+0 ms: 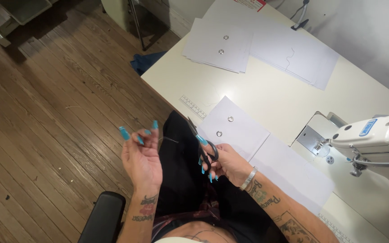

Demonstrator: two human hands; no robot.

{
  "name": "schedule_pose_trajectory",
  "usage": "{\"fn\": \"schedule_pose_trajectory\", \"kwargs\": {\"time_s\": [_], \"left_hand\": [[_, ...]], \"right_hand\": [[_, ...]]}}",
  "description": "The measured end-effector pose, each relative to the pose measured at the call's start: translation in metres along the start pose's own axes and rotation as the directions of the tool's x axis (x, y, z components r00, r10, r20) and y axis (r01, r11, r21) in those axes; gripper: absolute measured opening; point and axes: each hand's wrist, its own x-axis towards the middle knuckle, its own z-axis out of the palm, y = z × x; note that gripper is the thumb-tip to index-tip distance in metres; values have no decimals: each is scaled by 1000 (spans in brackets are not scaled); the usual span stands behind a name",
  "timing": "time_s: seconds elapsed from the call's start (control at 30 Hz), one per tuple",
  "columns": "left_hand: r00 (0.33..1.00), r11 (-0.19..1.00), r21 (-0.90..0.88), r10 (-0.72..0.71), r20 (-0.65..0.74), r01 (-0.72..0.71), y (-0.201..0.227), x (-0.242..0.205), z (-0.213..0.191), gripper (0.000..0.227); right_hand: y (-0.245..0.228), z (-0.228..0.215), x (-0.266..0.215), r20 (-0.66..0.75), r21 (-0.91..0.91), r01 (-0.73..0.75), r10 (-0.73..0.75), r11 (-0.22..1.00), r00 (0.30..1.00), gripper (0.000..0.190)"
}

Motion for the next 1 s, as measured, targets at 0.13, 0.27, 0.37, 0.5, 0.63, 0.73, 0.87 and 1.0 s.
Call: {"fn": "schedule_pose_trajectory", "kwargs": {"time_s": [0.13,0.27,0.37,0.5,0.63,0.73,0.87,1.0], "left_hand": [[976,898,382,207,71,-219,9,-20,30,19],[988,644,751,62,140,-147,-21,-35,4,13],[898,451,892,-377,228,-37,-65,-54,-20,22],[633,209,976,-748,200,-61,-78,-78,20,52],[653,299,951,-705,277,-80,-70,-79,20,32],[616,354,927,-704,353,-127,-50,-67,6,33],[519,61,948,-825,224,-312,-16,-58,11,32],[538,89,965,-816,212,-245,-8,-54,3,32]], "right_hand": [[10,-36,-17,48,77,110,-114,991,992,41],[-3,-91,-43,-30,66,539,-538,840,842,48],[-18,-96,-62,-64,-147,662,-674,735,736,44],[-31,-74,-50,9,-242,683,-702,689,712,45],[-24,-80,-20,13,-417,641,-700,645,714,40],[-27,-86,-9,-48,-474,628,-730,617,681,46],[-24,-89,-11,-106,-439,629,-732,642,673,49],[-24,-99,-4,-79,-390,647,-724,655,685,51]]}}
